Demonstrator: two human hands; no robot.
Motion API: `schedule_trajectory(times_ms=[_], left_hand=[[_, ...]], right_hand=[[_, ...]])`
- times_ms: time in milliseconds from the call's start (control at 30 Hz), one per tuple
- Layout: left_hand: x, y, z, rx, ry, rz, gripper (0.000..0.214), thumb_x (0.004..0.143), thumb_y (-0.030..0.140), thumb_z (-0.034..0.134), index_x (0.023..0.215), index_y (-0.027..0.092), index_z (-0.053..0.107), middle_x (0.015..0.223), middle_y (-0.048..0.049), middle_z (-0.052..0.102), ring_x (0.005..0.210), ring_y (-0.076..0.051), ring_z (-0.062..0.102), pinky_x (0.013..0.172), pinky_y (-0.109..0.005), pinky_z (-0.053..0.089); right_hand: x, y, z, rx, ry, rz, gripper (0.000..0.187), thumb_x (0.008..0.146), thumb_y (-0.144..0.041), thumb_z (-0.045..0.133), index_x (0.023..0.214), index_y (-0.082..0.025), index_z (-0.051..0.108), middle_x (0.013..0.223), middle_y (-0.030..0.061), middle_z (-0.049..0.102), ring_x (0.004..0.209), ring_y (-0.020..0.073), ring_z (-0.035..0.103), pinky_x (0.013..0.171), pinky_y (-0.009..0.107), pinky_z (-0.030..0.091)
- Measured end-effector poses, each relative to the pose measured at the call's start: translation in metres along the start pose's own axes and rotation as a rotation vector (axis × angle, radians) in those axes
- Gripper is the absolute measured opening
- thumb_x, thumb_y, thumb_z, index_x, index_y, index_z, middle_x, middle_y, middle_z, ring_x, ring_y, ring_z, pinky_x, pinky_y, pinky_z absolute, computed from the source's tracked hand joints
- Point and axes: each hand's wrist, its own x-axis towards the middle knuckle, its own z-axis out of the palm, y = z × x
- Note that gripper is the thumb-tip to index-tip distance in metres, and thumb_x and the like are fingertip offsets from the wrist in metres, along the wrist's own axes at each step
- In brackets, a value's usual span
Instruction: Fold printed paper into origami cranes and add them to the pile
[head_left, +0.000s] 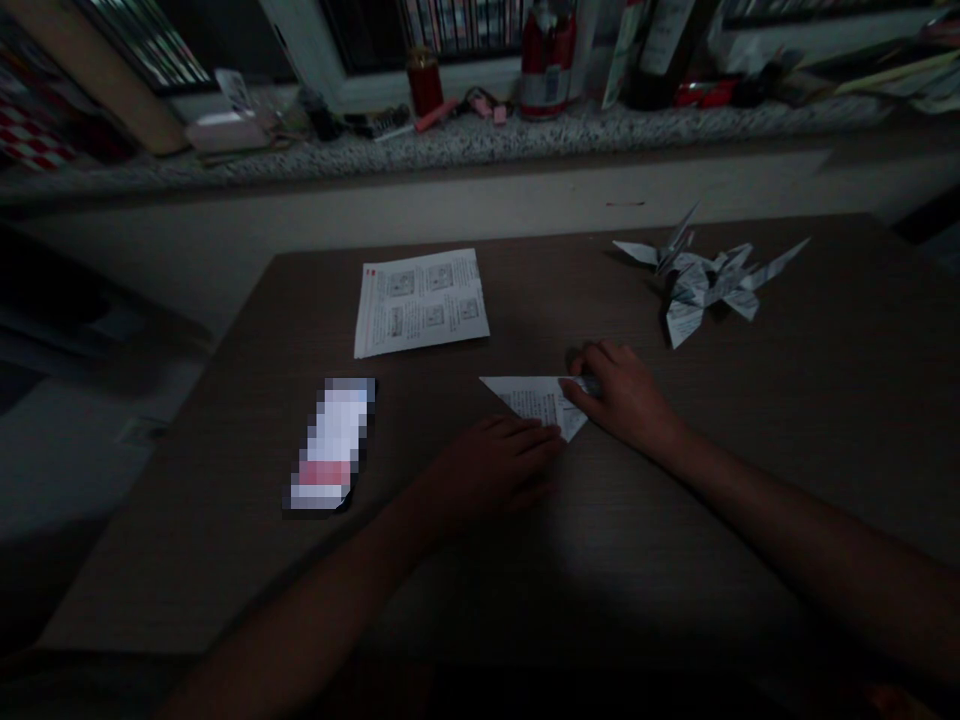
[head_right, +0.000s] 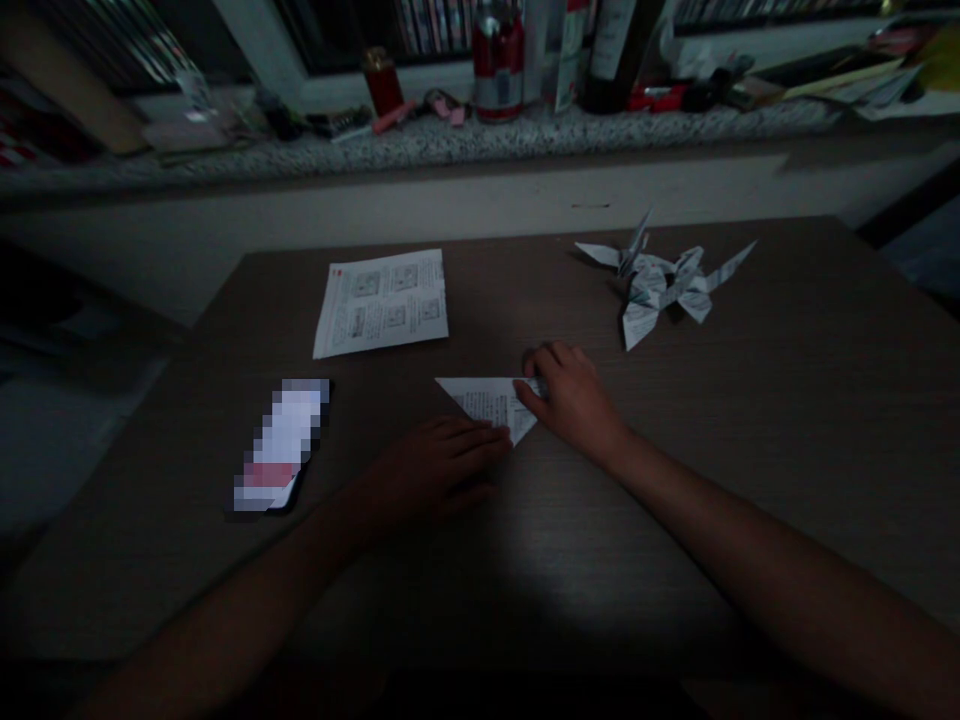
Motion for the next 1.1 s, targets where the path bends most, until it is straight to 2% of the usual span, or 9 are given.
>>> schedule_trajectory(times_ms=[433, 700, 800, 933, 1100], left_hand=[[0.0004, 0.0021, 0.0019, 0.029, 0.014, 0.015, 0.042, 0.103, 0.033, 0.06, 0.141, 0.015, 0.058, 0.151, -0.0115, 0.058, 0.137, -0.029, 0.056, 0.112, -0.045, 0.048], [-0.0018, 0.0073, -0.0007, 0.04, -0.011, -0.038, 0.041, 0.104, 0.034, 0.059, 0.142, 0.018, 0.057, 0.151, -0.0104, 0.056, 0.132, -0.028, 0.059, 0.107, -0.043, 0.053], [-0.0018, 0.0093, -0.0015, 0.047, -0.034, -0.057, 0.044, 0.103, 0.033, 0.061, 0.143, 0.017, 0.056, 0.152, -0.0118, 0.055, 0.13, -0.029, 0.061, 0.104, -0.043, 0.056], [-0.0034, 0.0078, -0.0016, 0.021, -0.026, -0.031, 0.045, 0.102, 0.032, 0.062, 0.144, 0.014, 0.055, 0.153, -0.0147, 0.054, 0.135, -0.031, 0.057, 0.107, -0.044, 0.054], [-0.0071, 0.0014, -0.0007, -0.045, -0.007, -0.026, 0.04, 0.104, 0.032, 0.058, 0.142, 0.017, 0.056, 0.154, -0.0126, 0.053, 0.139, -0.027, 0.055, 0.11, -0.042, 0.052]], right_hand=[[0.0001, -0.0052, -0.0024, -0.059, -0.02, 0.016, 0.015, 0.097, -0.036, 0.06, 0.099, -0.021, 0.06, 0.098, 0.0105, 0.061, 0.092, 0.0307, 0.056, 0.082, 0.042, 0.044], [-0.001, -0.0074, -0.0035, -0.105, -0.04, -0.049, 0.02, 0.101, -0.033, 0.055, 0.113, -0.022, 0.067, 0.11, 0.012, 0.063, 0.097, 0.0315, 0.056, 0.083, 0.044, 0.043], [-0.0002, -0.0077, -0.0038, -0.102, -0.049, -0.05, 0.02, 0.101, -0.032, 0.056, 0.113, -0.021, 0.067, 0.11, 0.0124, 0.064, 0.099, 0.0319, 0.056, 0.085, 0.044, 0.043], [0.0014, -0.0068, -0.0036, -0.079, -0.072, -0.049, 0.016, 0.1, -0.031, 0.056, 0.109, -0.021, 0.066, 0.108, 0.0117, 0.065, 0.1, 0.0315, 0.057, 0.085, 0.044, 0.043], [0.0023, -0.005, -0.0032, -0.032, -0.065, -0.053, 0.016, 0.099, -0.031, 0.056, 0.107, -0.022, 0.065, 0.106, 0.0116, 0.065, 0.098, 0.0311, 0.057, 0.085, 0.044, 0.044]])
